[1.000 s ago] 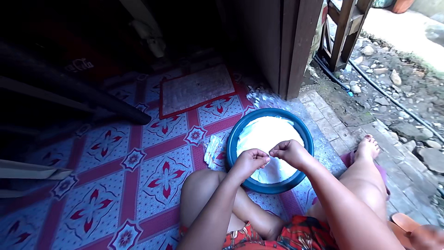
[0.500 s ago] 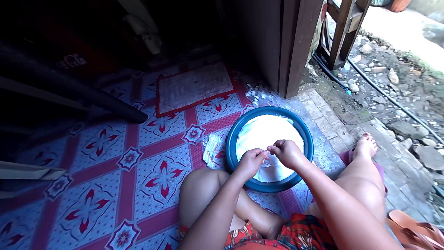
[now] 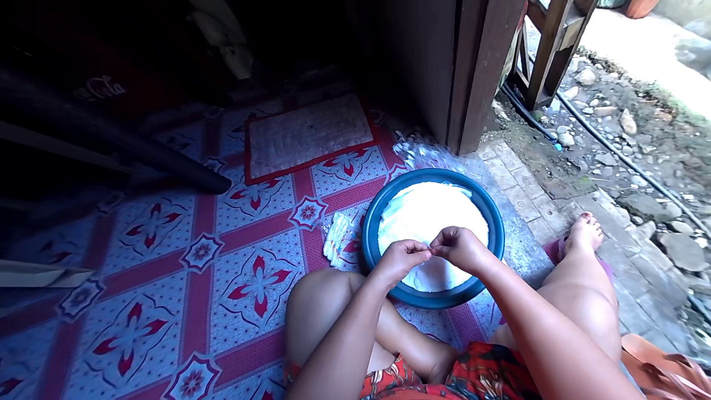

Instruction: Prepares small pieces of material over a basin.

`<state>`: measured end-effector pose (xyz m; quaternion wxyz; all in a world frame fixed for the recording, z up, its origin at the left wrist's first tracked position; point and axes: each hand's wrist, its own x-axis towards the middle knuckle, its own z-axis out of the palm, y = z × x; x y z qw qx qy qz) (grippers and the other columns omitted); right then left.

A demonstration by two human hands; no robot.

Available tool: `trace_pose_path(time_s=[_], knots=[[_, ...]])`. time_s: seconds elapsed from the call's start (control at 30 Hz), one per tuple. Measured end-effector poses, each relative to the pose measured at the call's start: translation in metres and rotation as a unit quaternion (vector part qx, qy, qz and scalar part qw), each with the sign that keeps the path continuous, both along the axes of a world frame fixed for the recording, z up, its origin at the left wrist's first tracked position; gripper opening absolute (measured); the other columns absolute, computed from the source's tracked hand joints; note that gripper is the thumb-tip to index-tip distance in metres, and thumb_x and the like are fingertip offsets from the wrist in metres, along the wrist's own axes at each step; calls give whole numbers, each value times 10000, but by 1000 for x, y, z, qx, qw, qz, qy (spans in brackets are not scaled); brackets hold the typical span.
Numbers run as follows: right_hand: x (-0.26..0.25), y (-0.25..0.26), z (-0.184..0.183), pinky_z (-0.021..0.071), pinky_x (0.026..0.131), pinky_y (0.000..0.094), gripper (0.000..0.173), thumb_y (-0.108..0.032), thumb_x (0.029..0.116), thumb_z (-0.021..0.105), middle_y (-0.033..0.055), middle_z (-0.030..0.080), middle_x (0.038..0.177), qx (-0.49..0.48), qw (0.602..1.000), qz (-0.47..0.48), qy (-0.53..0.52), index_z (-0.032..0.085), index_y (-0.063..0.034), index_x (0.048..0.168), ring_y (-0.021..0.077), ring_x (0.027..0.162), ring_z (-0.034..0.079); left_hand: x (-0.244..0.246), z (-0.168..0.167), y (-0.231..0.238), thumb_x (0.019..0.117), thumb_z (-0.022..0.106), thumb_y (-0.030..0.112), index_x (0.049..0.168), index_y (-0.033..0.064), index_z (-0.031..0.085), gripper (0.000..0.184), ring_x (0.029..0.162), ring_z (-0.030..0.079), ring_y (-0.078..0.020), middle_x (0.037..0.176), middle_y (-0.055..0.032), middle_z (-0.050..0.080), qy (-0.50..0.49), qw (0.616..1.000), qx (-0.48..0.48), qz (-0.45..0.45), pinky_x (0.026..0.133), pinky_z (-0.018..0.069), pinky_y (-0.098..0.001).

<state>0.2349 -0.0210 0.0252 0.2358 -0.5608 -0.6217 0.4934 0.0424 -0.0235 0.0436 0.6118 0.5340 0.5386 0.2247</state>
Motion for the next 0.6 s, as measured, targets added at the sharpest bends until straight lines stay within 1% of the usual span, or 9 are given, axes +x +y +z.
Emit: trace_pose_path(time_s=[0.07, 0.13, 0.2, 0.27, 0.33, 0.43, 0.5, 0.57, 0.6], knots=[[8, 6, 3, 546, 769, 346, 128, -173, 930, 725, 25, 701, 860, -13, 999, 25, -28, 730, -60, 991, 106, 790, 652, 0, 3, -1, 953, 699, 64, 978, 6, 715, 66, 824, 628, -50, 878, -7, 684, 6, 1000, 0, -5, 809, 525, -222], [19, 13, 7, 557, 886, 425, 198, -154, 963, 660, 92, 728, 997, -12, 998, 8, -63, 730, -40, 1109, 182, 930, 690, 0, 6, -3, 966, 682, 65, 980, 9, 722, 71, 834, 632, -47, 883, -7, 692, 9, 1000, 3, 3, 816, 522, -220], [27, 18, 4, 551, 917, 427, 229, -140, 984, 594, 83, 736, 1058, -7, 997, -24, -79, 740, -74, 1148, 179, 979, 694, 0, 4, -2, 963, 691, 73, 967, 13, 723, 67, 826, 633, -46, 872, -7, 694, 10, 1000, 7, 11, 810, 522, -219], [29, 18, 7, 546, 896, 391, 233, -147, 1001, 572, 56, 736, 1069, -17, 997, -34, -74, 741, -98, 1153, 145, 958, 687, 0, 3, -1, 955, 704, 77, 959, 13, 722, 67, 824, 633, -52, 869, -11, 693, 6, 1000, 14, 16, 809, 524, -225], [27, 14, 14, 549, 882, 375, 248, -150, 1009, 560, 60, 729, 1105, -33, 997, -9, -69, 725, -91, 1184, 141, 955, 686, 1, 2, -1, 944, 719, 75, 959, 11, 724, 66, 827, 630, -51, 873, -10, 691, 7, 999, 24, 20, 811, 525, -224], [22, 7, 17, 556, 838, 357, 294, -130, 995, 565, 58, 723, 1115, -58, 996, 46, -45, 683, -83, 1260, 138, 940, 684, 2, 0, -1, 929, 739, 79, 964, 15, 730, 74, 829, 631, -50, 880, -11, 693, 13, 999, 37, 24, 809, 526, -223], [19, 4, 15, 563, 846, 369, 337, -131, 972, 592, 63, 719, 1120, -68, 995, 69, -15, 665, -78, 1296, 148, 954, 687, 4, -1, -1, 918, 751, 75, 958, 16, 736, 73, 830, 635, -51, 881, -14, 700, 13, 998, 47, 29, 809, 529, -224], [15, 1, 14, 569, 843, 371, 328, -194, 963, 656, 75, 723, 1078, -64, 996, 65, 11, 680, -55, 1259, 149, 932, 690, 5, -2, -1, 897, 775, 76, 954, 17, 740, 89, 843, 645, -56, 889, -16, 708, 16, 998, 58, 31, 817, 536, -228], [12, 1, 13, 568, 815, 352, 298, -236, 959, 690, 63, 727, 1011, -57, 997, 52, 16, 705, -52, 1192, 130, 882, 685, 5, -3, -1, 884, 793, 88, 949, 23, 743, 105, 854, 647, -59, 896, -15, 709, 22, 997, 66, 31, 823, 537, -230]])
